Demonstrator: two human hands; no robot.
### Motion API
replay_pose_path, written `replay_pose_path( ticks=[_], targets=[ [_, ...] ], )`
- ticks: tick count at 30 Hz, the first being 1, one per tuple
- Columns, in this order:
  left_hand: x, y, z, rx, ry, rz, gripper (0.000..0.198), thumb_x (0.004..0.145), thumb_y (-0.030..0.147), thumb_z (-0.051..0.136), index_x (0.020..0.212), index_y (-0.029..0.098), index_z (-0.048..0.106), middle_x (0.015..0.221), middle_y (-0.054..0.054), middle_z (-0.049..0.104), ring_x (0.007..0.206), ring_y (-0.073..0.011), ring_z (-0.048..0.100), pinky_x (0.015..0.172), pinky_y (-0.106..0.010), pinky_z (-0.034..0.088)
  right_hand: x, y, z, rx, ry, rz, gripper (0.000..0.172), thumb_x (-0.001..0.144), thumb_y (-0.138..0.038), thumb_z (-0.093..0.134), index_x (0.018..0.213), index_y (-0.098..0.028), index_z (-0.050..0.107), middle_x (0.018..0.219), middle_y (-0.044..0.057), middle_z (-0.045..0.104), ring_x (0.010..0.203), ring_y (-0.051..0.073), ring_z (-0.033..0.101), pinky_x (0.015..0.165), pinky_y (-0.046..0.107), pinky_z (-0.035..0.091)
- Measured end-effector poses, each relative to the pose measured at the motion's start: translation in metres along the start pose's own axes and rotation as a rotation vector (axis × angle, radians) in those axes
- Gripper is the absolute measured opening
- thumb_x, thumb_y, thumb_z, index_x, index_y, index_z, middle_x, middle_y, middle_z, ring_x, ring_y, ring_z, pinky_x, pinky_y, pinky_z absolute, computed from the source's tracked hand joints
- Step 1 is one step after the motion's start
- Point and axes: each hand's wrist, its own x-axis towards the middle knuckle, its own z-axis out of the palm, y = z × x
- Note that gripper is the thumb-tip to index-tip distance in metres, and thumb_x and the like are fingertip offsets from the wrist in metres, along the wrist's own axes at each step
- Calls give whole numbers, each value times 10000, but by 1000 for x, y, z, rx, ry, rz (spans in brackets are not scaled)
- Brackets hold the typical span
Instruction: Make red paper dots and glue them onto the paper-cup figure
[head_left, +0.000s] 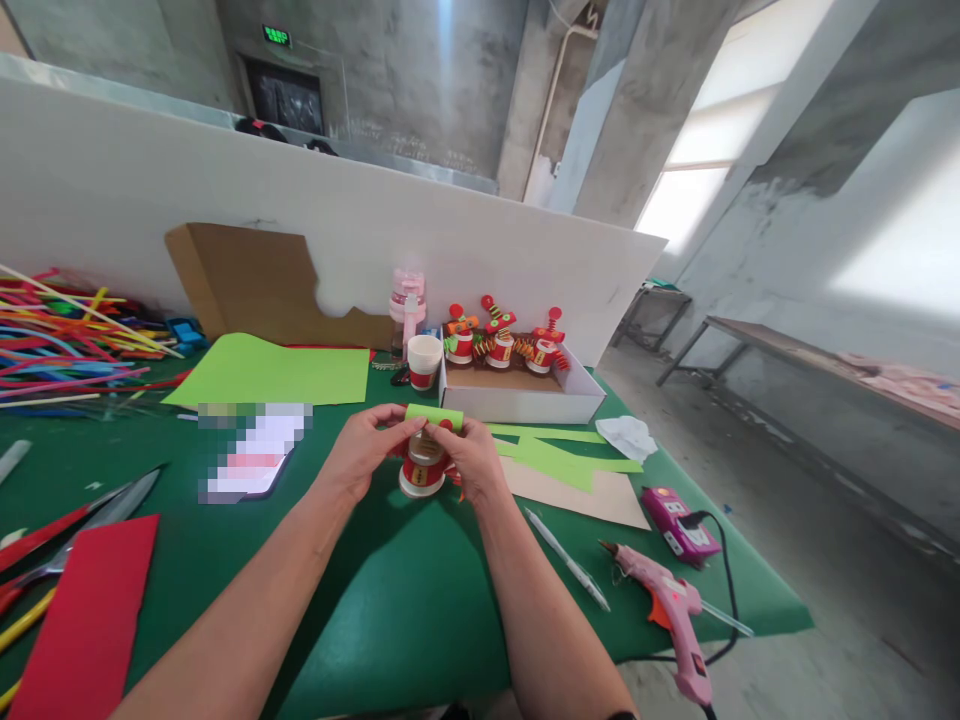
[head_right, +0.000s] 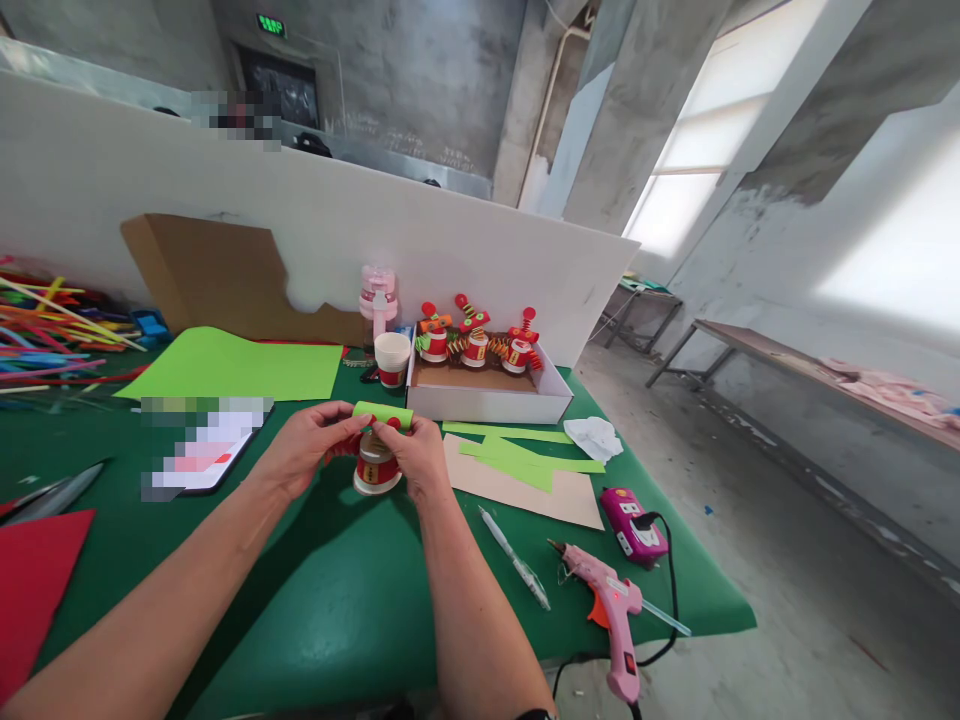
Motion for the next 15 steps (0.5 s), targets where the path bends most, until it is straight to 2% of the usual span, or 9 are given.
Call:
replay_pose_path(
  ticks=[4, 9, 12, 15],
  targets=[
    [2, -6, 5, 3, 43, 31, 530, 441, 541, 891, 765, 178, 681, 687, 34, 633, 542, -111, 557, 524, -254, 476, 0, 0, -1, -2, -8, -13, 239, 565, -360, 809, 684, -177, 713, 640, -7, 690, 613, 147, 610, 589, 256, 475],
    [4, -8, 0, 33, 97, 105, 528, 555, 650, 785, 788, 183, 707, 774, -28, 690, 665, -180, 619, 593, -304, 522, 0, -3, -3, 26, -36, -18, 309, 558, -393, 810, 759, -166, 747, 713, 17, 726, 666, 173, 636, 661, 290, 498],
    [6, -7, -7, 85, 165, 194, 472, 606, 647, 740, 755, 200, 715, 877, -60, 722, 850, -235, 647, 713, -329, 537, -1, -7, -7, -23, -20, -63, 346, 626, -460, 774, 840, -188, 773, 803, 32, 755, 838, 226, 673, 784, 329, 505],
    [5, -9, -11, 165, 204, 285, 416, 661, 622, 695, 726, 211, 708, 907, -66, 727, 940, -259, 643, 820, -356, 524, 0, -8, -15, -53, 84, -137, 360, 720, -552, 689, 841, -223, 773, 988, 42, 768, 1080, 260, 639, 940, 362, 458]
  ],
)
